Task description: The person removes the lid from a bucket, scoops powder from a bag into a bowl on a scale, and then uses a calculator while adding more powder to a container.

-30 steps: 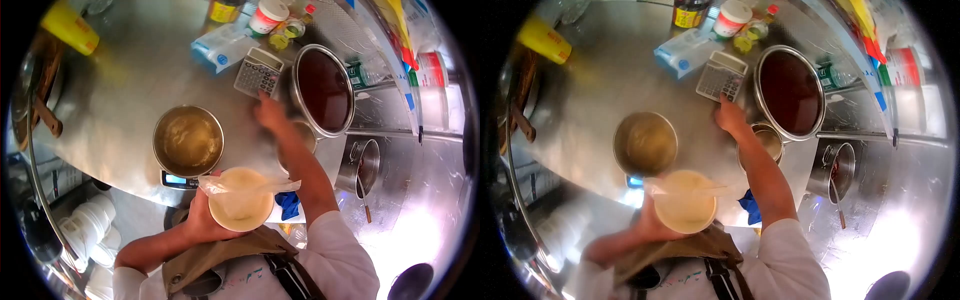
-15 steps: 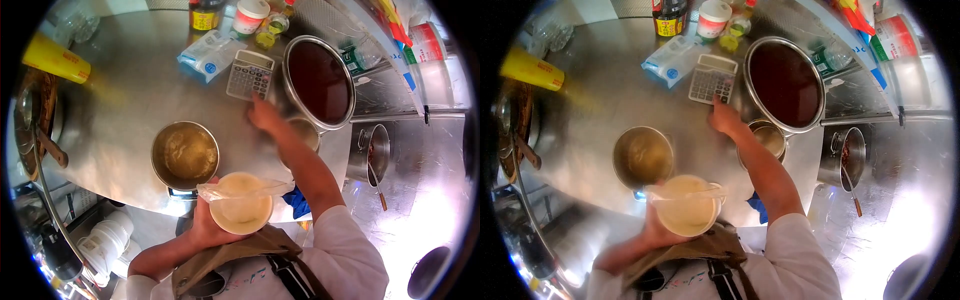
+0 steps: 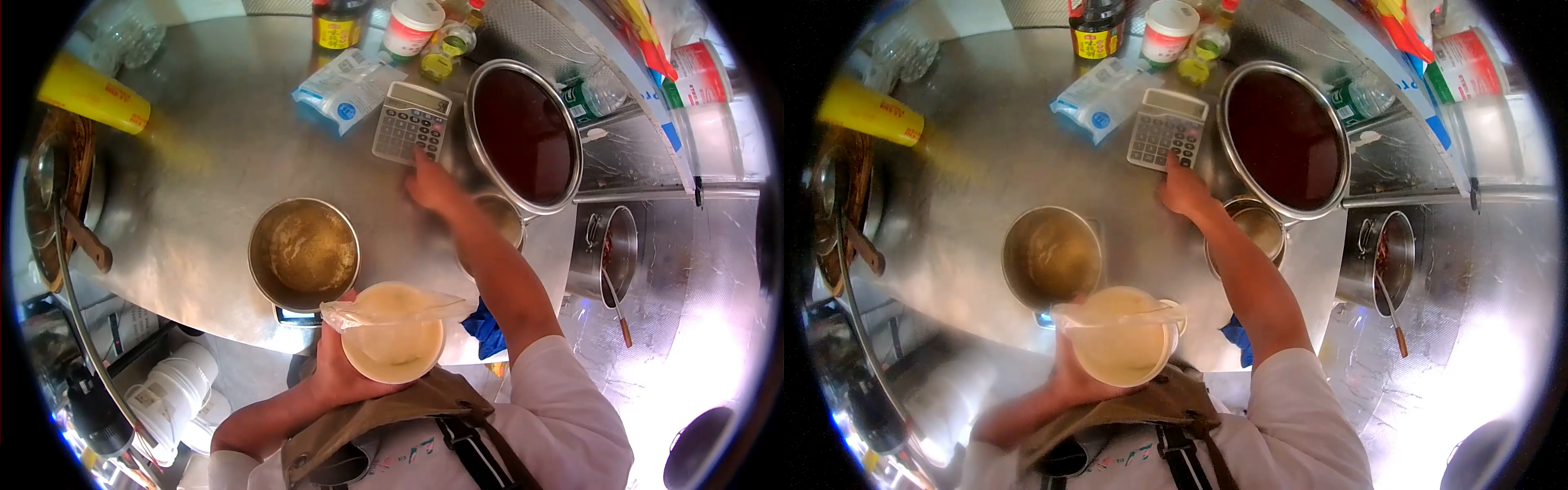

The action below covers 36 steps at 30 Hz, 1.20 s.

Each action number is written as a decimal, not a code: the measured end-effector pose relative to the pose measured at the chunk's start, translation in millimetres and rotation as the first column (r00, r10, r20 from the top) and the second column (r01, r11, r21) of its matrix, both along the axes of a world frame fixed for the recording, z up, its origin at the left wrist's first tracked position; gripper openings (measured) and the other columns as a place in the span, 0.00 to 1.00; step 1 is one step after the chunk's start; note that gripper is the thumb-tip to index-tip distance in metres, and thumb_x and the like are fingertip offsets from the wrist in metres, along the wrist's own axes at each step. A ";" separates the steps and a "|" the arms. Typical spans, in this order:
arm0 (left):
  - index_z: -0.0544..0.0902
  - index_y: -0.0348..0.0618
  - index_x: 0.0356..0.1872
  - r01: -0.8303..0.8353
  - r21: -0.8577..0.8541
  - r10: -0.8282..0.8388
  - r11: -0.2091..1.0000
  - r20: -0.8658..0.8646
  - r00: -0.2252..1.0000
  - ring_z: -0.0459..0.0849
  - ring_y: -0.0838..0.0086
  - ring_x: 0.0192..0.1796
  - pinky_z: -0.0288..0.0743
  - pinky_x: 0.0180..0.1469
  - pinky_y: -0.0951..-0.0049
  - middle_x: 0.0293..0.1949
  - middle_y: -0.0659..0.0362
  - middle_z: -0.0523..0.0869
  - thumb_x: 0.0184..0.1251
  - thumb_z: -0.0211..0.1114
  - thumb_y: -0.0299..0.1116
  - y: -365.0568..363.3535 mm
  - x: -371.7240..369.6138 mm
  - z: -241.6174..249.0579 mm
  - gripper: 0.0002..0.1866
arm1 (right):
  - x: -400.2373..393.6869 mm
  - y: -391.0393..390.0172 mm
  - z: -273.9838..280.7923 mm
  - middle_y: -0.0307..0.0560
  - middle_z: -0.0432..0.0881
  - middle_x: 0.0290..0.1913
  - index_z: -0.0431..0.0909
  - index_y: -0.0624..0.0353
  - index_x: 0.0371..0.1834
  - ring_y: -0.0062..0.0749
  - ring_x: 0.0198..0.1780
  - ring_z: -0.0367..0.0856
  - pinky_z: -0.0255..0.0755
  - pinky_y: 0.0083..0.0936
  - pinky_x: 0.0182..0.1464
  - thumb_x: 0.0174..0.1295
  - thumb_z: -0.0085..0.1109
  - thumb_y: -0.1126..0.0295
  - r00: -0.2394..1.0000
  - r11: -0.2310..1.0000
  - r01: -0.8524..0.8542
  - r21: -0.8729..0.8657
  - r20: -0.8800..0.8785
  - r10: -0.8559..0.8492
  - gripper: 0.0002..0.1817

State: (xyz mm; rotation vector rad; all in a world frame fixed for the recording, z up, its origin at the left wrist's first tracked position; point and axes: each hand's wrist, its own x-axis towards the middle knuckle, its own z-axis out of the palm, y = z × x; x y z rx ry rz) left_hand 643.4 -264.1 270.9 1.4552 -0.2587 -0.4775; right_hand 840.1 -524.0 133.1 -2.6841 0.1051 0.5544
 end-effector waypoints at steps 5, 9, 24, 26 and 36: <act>0.52 0.40 0.63 0.006 0.048 -0.009 0.999 0.053 0.999 0.76 0.67 0.61 0.69 0.63 0.65 0.59 0.52 0.73 0.37 0.86 0.41 -2.1 3.1 8.1 0.56 | 0.8 5.0 2.6 0.69 0.79 0.51 0.48 0.68 0.74 0.59 0.51 0.80 0.72 0.44 0.55 0.60 0.49 0.65 1.000 0.999 0.028 -0.019 0.003 -0.028 0.39; 0.52 0.39 0.62 0.038 0.054 -0.038 0.998 -0.002 0.999 0.76 0.67 0.61 0.68 0.63 0.65 0.60 0.51 0.73 0.38 0.85 0.41 0.5 5.2 4.3 0.55 | -2.0 13.9 4.2 0.70 0.77 0.55 0.48 0.68 0.74 0.59 0.54 0.78 0.71 0.43 0.57 0.59 0.49 0.67 0.994 0.993 0.103 0.064 -0.038 -0.101 0.40; 0.52 0.35 0.64 -0.011 0.129 -0.004 0.992 0.115 0.993 0.77 0.68 0.60 0.68 0.63 0.66 0.58 0.50 0.74 0.35 0.86 0.41 0.9 -6.4 -10.1 0.59 | -0.6 17.2 6.2 0.69 0.78 0.53 0.58 0.59 0.72 0.60 0.55 0.77 0.71 0.44 0.58 0.57 0.53 0.67 0.994 0.991 0.103 0.081 0.028 -0.106 0.36; 0.52 0.35 0.64 -0.012 0.087 0.001 0.996 0.120 0.993 0.77 0.67 0.60 0.68 0.63 0.65 0.58 0.50 0.74 0.35 0.87 0.41 -0.1 -5.1 -8.8 0.59 | -1.4 27.2 13.6 0.67 0.77 0.56 0.59 0.58 0.72 0.57 0.57 0.77 0.71 0.44 0.59 0.60 0.50 0.68 0.999 0.998 0.024 0.060 -0.031 -0.022 0.33; 0.52 0.35 0.64 0.012 0.079 -0.019 0.997 0.088 0.996 0.76 0.67 0.60 0.67 0.64 0.65 0.58 0.51 0.73 0.35 0.86 0.41 3.0 -2.4 -5.0 0.59 | 14.7 55.0 -7.5 0.62 0.81 0.49 0.66 0.54 0.67 0.57 0.54 0.79 0.71 0.47 0.57 0.60 0.49 0.69 1.000 0.995 -0.003 0.097 0.007 0.003 0.28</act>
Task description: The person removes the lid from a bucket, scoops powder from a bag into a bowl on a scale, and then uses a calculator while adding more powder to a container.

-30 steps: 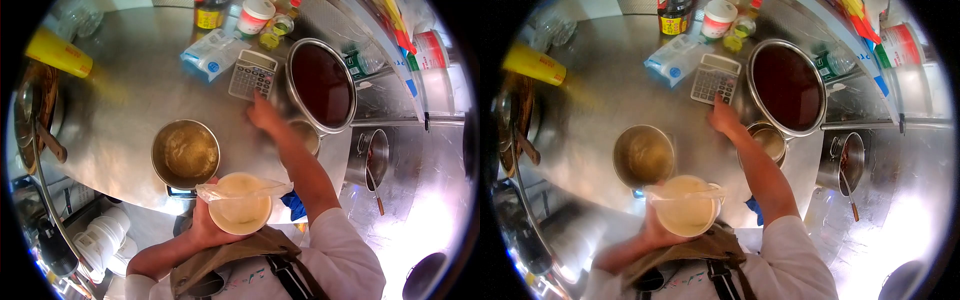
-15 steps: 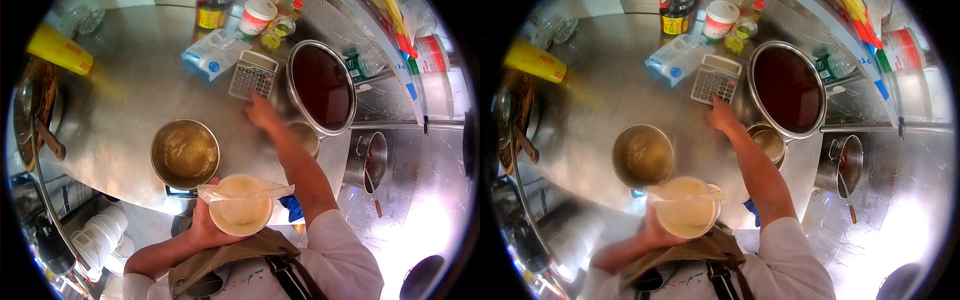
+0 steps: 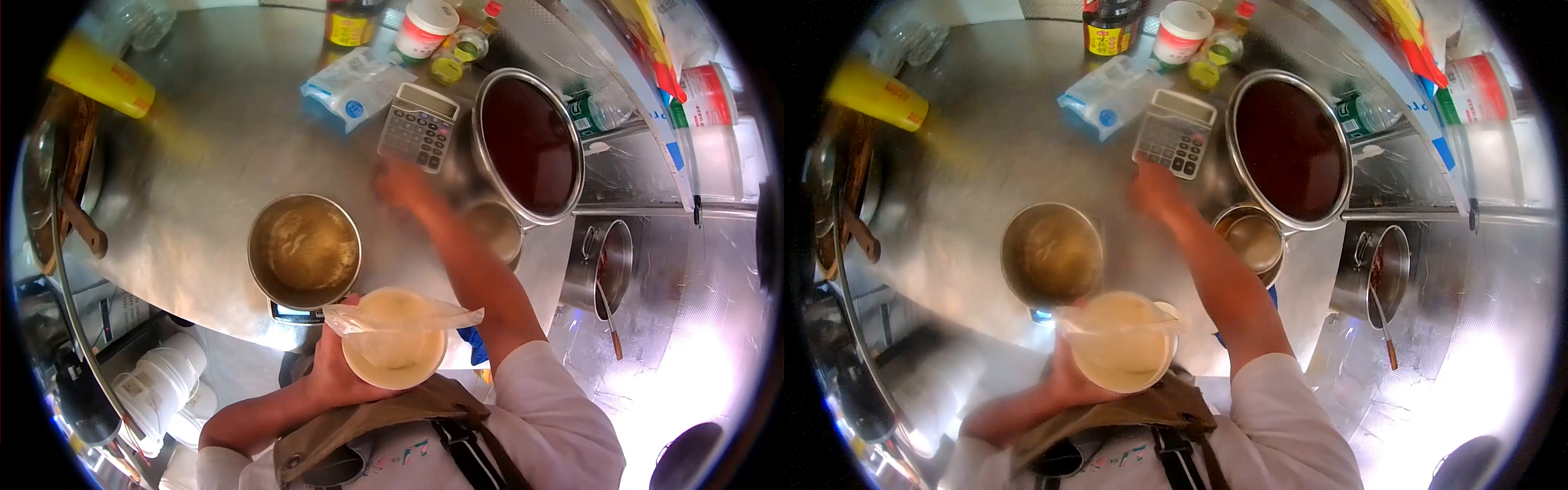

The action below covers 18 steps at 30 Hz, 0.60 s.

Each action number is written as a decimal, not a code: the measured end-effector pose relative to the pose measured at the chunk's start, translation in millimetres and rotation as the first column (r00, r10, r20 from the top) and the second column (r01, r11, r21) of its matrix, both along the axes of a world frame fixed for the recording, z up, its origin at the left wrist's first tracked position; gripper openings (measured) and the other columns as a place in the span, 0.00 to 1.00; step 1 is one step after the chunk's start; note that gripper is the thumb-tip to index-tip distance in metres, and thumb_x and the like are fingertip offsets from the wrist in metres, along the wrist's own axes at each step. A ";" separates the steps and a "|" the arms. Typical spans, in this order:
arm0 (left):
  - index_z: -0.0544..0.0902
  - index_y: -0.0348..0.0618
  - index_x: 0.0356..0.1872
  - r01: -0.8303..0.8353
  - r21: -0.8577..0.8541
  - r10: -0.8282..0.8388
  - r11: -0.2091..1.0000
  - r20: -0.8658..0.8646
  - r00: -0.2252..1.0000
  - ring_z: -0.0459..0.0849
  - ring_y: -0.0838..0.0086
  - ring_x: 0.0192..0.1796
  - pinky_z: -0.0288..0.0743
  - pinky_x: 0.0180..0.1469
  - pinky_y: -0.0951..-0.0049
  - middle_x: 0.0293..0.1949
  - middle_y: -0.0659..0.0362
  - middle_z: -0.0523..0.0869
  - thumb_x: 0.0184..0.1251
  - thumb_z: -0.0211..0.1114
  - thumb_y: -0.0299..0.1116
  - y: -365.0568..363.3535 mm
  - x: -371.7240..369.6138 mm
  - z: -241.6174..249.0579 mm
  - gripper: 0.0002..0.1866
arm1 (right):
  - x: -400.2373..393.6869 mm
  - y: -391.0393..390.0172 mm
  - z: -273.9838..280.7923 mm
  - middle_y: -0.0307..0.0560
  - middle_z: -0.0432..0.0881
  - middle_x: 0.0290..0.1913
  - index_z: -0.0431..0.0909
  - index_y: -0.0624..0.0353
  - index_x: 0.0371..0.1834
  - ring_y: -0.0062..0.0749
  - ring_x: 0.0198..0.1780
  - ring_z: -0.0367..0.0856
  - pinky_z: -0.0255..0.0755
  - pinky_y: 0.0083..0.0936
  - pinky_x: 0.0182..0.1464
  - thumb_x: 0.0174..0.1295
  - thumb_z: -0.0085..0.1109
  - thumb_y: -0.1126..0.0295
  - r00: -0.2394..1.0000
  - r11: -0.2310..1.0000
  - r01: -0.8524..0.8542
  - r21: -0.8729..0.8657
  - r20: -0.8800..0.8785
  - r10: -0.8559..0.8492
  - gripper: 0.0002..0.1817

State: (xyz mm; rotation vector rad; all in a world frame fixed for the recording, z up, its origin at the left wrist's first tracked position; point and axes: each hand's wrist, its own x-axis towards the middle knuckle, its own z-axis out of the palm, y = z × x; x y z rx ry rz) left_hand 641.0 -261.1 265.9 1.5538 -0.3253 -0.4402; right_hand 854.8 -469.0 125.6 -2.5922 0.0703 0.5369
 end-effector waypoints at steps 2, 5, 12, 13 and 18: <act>0.54 0.35 0.64 -0.003 0.043 0.003 0.999 0.003 1.000 0.76 0.67 0.60 0.67 0.64 0.66 0.59 0.51 0.73 0.35 0.86 0.41 1.2 -1.8 -1.8 0.58 | 8.1 -11.0 -13.8 0.62 0.82 0.48 0.67 0.55 0.66 0.57 0.54 0.78 0.71 0.46 0.58 0.60 0.50 0.69 0.993 0.999 -0.036 -0.031 0.116 0.039 0.28; 0.56 0.35 0.64 -0.017 -0.002 0.017 1.000 0.013 1.000 0.76 0.67 0.60 0.67 0.63 0.66 0.59 0.51 0.73 0.35 0.86 0.41 -1.5 -0.1 -0.6 0.57 | 21.6 -16.4 4.1 0.61 0.82 0.49 0.67 0.57 0.65 0.56 0.54 0.78 0.71 0.46 0.57 0.59 0.52 0.67 0.983 0.998 0.042 -0.056 0.183 -0.031 0.28; 0.57 0.35 0.64 -0.034 0.035 0.033 0.999 0.031 0.999 0.76 0.67 0.60 0.69 0.62 0.66 0.58 0.51 0.74 0.35 0.86 0.41 -1.8 0.3 -1.4 0.56 | 34.9 -34.3 5.0 0.63 0.81 0.50 0.66 0.60 0.65 0.57 0.54 0.78 0.72 0.44 0.56 0.58 0.55 0.65 0.969 0.999 -0.011 -0.031 0.248 0.018 0.29; 0.56 0.35 0.64 -0.031 0.014 0.031 0.999 0.030 0.999 0.76 0.67 0.60 0.69 0.62 0.66 0.58 0.51 0.74 0.35 0.86 0.41 -1.6 0.8 -1.5 0.57 | 30.0 -29.6 19.1 0.64 0.81 0.50 0.66 0.61 0.64 0.57 0.54 0.78 0.72 0.44 0.56 0.58 0.55 0.65 0.977 1.000 0.020 -0.024 0.213 -0.014 0.29; 0.54 0.35 0.64 0.083 0.116 -0.099 0.990 0.139 0.985 0.76 0.67 0.60 0.67 0.64 0.65 0.58 0.51 0.74 0.35 0.86 0.42 0.1 7.2 4.5 0.58 | -19.2 -27.6 43.0 0.68 0.79 0.50 0.66 0.66 0.63 0.58 0.54 0.78 0.71 0.45 0.57 0.58 0.55 0.65 0.999 0.999 -0.042 -0.030 -0.033 0.041 0.29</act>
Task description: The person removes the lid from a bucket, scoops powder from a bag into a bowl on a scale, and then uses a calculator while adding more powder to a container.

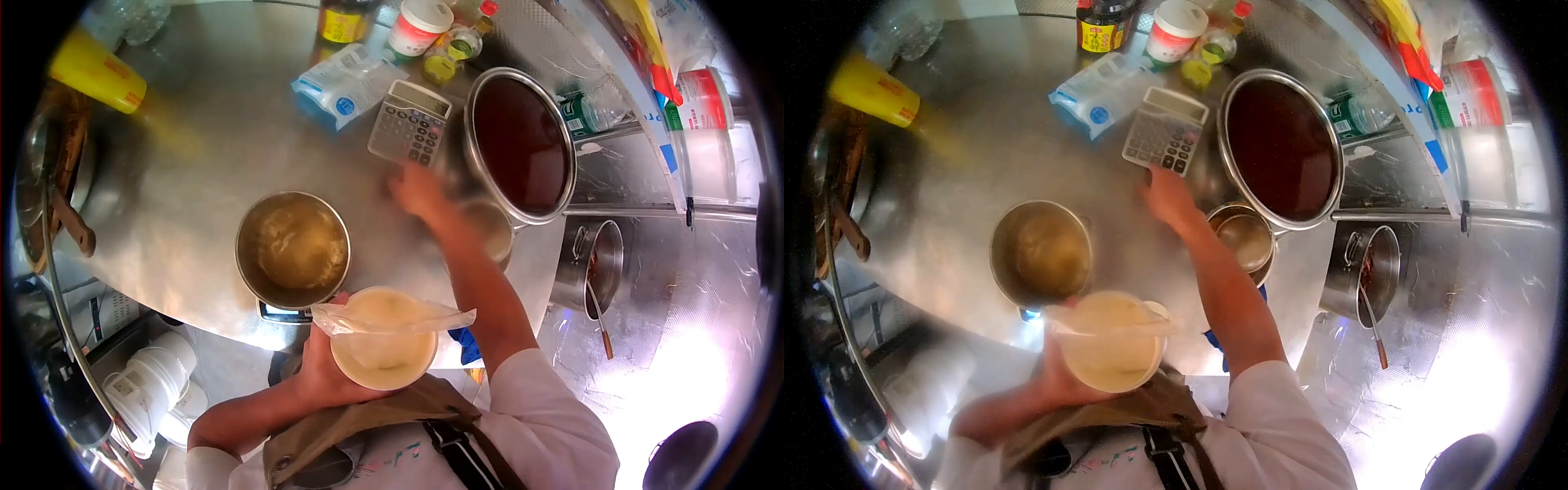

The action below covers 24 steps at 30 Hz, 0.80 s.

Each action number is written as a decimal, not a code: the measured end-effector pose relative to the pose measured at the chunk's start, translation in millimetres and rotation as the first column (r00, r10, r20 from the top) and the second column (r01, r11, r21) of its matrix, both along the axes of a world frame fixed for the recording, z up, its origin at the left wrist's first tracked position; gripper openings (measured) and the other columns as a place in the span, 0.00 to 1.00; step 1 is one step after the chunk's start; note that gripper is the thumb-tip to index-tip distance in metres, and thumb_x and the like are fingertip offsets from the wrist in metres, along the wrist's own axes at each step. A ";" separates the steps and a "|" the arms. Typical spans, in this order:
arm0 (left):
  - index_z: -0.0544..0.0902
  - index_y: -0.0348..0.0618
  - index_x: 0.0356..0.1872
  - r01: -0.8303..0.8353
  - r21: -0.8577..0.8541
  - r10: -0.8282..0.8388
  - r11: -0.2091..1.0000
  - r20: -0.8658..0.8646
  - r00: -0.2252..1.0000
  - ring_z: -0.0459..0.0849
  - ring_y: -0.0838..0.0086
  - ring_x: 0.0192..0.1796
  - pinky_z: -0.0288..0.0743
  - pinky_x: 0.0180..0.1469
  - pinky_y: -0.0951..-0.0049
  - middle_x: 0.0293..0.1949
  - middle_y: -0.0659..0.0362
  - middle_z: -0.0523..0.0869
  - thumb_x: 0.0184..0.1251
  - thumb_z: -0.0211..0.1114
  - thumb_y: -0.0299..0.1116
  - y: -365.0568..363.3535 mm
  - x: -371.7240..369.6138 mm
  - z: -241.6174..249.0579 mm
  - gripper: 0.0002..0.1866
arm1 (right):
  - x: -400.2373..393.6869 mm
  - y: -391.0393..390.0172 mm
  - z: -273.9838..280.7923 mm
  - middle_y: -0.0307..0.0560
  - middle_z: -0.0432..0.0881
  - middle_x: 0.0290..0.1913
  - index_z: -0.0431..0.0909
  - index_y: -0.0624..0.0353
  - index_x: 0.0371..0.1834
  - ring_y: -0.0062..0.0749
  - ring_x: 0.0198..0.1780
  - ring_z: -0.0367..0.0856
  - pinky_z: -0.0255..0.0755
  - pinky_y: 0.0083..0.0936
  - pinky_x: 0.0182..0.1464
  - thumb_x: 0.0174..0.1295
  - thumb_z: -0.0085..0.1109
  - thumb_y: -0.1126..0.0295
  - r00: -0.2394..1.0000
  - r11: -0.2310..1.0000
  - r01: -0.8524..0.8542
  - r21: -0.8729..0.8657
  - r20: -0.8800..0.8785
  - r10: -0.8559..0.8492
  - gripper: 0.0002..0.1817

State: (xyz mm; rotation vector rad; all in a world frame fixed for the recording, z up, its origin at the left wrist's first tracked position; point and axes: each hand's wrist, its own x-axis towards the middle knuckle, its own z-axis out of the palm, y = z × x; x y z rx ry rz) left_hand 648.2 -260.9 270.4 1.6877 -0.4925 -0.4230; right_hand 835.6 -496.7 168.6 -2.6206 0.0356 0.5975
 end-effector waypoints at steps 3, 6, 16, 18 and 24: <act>0.53 0.35 0.64 0.012 0.053 -0.011 0.999 -0.013 1.000 0.76 0.67 0.60 0.67 0.64 0.65 0.58 0.51 0.74 0.35 0.86 0.41 -0.4 -4.8 -5.5 0.59 | -21.0 -9.6 -27.0 0.69 0.79 0.51 0.64 0.70 0.63 0.59 0.53 0.78 0.72 0.45 0.56 0.57 0.56 0.64 0.994 0.999 -0.043 -0.027 0.095 0.045 0.32; 0.53 0.35 0.64 0.022 0.058 -0.020 0.998 -0.042 0.999 0.76 0.67 0.60 0.68 0.64 0.65 0.59 0.50 0.73 0.34 0.87 0.41 -1.5 -6.1 -8.3 0.59 | -27.3 -12.3 -7.7 0.69 0.78 0.53 0.62 0.72 0.62 0.59 0.55 0.78 0.73 0.45 0.57 0.57 0.57 0.63 0.992 0.993 0.117 -0.002 0.045 -0.116 0.33; 0.54 0.38 0.63 -0.029 -0.099 0.012 0.995 -0.167 0.986 0.76 0.67 0.60 0.71 0.62 0.65 0.59 0.51 0.73 0.35 0.86 0.37 -6.2 -8.1 -4.7 0.56 | -7.7 -24.5 -24.1 0.67 0.80 0.49 0.65 0.72 0.63 0.58 0.53 0.79 0.73 0.43 0.55 0.58 0.56 0.65 0.986 0.985 0.162 -0.061 0.061 -0.158 0.31; 0.53 0.38 0.63 -0.038 -0.108 0.018 0.993 -0.177 0.984 0.76 0.66 0.61 0.71 0.62 0.64 0.59 0.51 0.73 0.35 0.86 0.36 -7.1 -9.0 -1.8 0.56 | -17.9 -24.5 -16.8 0.64 0.82 0.46 0.70 0.69 0.59 0.56 0.50 0.80 0.74 0.42 0.53 0.58 0.57 0.65 0.962 0.976 0.199 0.093 0.172 -0.213 0.27; 0.53 0.39 0.64 -0.018 -0.036 0.015 0.999 -0.071 0.997 0.77 0.65 0.61 0.72 0.62 0.62 0.60 0.50 0.72 0.37 0.85 0.33 -7.1 -5.5 13.0 0.55 | -65.8 -30.9 16.4 0.52 0.84 0.36 0.76 0.66 0.54 0.32 0.32 0.81 0.74 0.26 0.35 0.59 0.61 0.66 0.932 0.787 0.299 0.540 0.010 -0.361 0.21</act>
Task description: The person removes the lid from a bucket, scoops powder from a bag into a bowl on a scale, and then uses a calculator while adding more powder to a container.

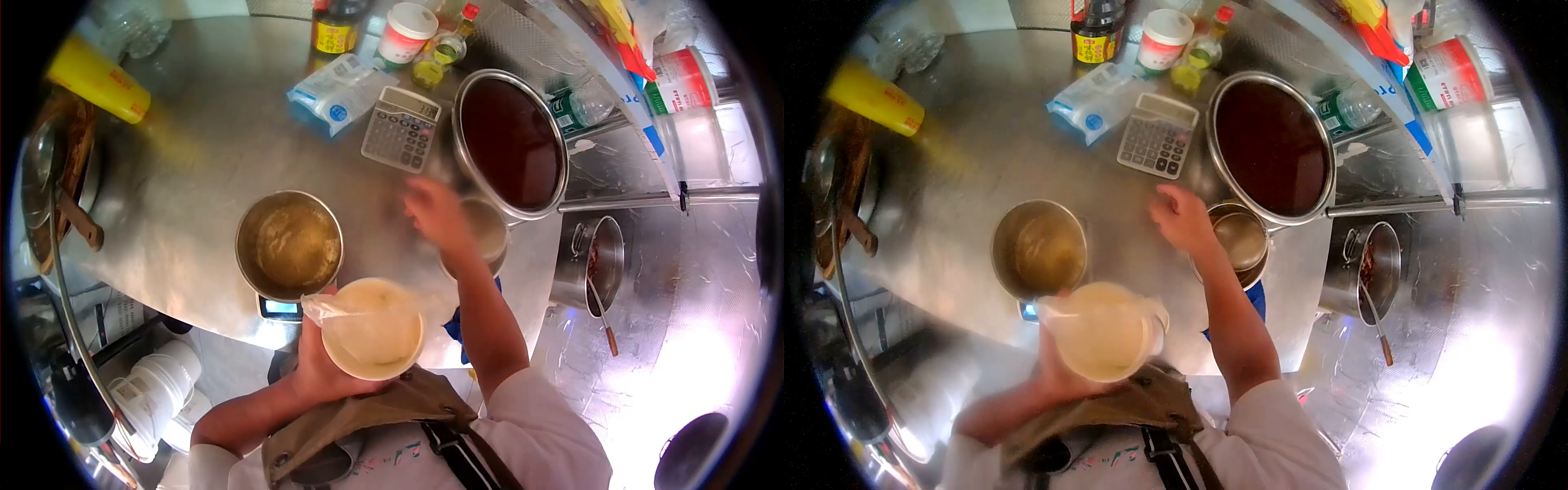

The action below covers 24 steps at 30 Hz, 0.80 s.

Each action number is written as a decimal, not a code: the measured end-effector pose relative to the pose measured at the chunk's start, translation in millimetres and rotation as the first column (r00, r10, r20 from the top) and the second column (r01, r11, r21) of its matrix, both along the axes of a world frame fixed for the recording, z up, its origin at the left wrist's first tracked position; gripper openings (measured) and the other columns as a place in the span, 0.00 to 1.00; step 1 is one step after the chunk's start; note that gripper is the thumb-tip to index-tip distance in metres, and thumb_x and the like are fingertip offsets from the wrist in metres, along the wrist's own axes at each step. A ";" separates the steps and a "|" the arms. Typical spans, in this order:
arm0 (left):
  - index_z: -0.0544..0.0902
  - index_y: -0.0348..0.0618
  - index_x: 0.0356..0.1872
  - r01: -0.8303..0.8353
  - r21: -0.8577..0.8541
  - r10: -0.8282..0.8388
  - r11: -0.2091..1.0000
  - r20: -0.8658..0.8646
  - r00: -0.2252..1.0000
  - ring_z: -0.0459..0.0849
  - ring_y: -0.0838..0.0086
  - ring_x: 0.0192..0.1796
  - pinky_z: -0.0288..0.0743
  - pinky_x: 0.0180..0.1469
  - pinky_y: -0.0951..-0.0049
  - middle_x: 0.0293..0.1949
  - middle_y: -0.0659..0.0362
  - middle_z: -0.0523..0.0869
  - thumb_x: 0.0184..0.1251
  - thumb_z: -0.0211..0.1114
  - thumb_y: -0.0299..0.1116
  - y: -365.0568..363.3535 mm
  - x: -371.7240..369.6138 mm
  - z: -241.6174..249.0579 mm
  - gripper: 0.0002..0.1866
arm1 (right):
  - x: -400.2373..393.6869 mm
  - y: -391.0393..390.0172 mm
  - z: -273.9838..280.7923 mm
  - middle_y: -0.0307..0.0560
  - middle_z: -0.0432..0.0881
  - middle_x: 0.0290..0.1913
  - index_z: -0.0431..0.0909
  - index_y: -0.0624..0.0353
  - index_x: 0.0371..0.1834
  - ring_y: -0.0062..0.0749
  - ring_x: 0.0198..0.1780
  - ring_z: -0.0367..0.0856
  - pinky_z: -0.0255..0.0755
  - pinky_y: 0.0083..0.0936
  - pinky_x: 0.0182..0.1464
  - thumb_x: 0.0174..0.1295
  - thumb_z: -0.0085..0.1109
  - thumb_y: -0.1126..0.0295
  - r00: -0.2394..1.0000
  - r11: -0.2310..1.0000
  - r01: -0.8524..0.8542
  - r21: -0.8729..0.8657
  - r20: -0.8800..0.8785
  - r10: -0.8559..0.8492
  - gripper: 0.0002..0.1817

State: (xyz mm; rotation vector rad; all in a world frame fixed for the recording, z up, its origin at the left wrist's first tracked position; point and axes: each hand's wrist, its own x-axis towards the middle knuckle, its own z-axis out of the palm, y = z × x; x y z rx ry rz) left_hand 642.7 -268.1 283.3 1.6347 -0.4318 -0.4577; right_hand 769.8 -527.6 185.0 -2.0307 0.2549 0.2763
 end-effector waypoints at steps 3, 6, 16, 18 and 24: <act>0.52 0.39 0.65 -0.042 -0.043 0.043 0.998 0.039 0.998 0.76 0.64 0.62 0.71 0.63 0.62 0.61 0.49 0.72 0.37 0.85 0.32 0.1 -3.6 5.8 0.56 | -25.4 13.6 76.9 0.44 0.83 0.35 0.77 0.65 0.53 0.20 0.29 0.78 0.70 0.20 0.29 0.63 0.60 0.66 0.985 0.984 0.174 0.034 0.013 -0.175 0.18; 0.52 0.39 0.65 -0.090 -0.143 0.091 0.986 0.003 0.996 0.74 0.64 0.64 0.70 0.64 0.62 0.61 0.49 0.71 0.36 0.85 0.32 -0.4 -14.1 4.2 0.57 | -43.0 3.9 93.0 0.39 0.83 0.34 0.78 0.63 0.51 0.16 0.28 0.76 0.68 0.17 0.27 0.66 0.59 0.66 0.946 0.992 0.120 0.039 0.299 -0.126 0.15; 0.56 0.39 0.66 -0.178 -0.238 0.195 0.955 0.052 0.979 0.74 0.65 0.62 0.69 0.63 0.64 0.59 0.51 0.73 0.39 0.84 0.38 1.2 -38.2 9.0 0.54 | -132.5 48.9 108.5 0.50 0.72 0.64 0.64 0.67 0.67 0.38 0.65 0.69 0.62 0.36 0.67 0.56 0.68 0.52 0.945 0.613 -0.291 0.734 0.122 0.303 0.42; 0.57 0.39 0.66 -0.216 -0.243 0.235 0.946 0.048 0.971 0.75 0.65 0.62 0.69 0.63 0.64 0.59 0.51 0.74 0.39 0.84 0.39 5.1 -44.1 7.4 0.54 | -137.8 66.0 123.9 0.53 0.75 0.60 0.67 0.68 0.65 0.38 0.61 0.75 0.69 0.36 0.63 0.51 0.65 0.63 0.985 0.665 -0.108 0.739 -0.009 0.170 0.37; 0.59 0.39 0.66 -0.294 -0.341 0.303 0.893 -0.026 0.953 0.77 0.66 0.59 0.71 0.60 0.65 0.57 0.52 0.77 0.41 0.83 0.42 9.5 -50.5 3.8 0.52 | -141.9 64.4 139.7 0.57 0.79 0.56 0.70 0.71 0.60 0.43 0.55 0.79 0.72 0.36 0.59 0.54 0.58 0.69 0.997 0.831 -0.074 0.552 0.030 0.069 0.29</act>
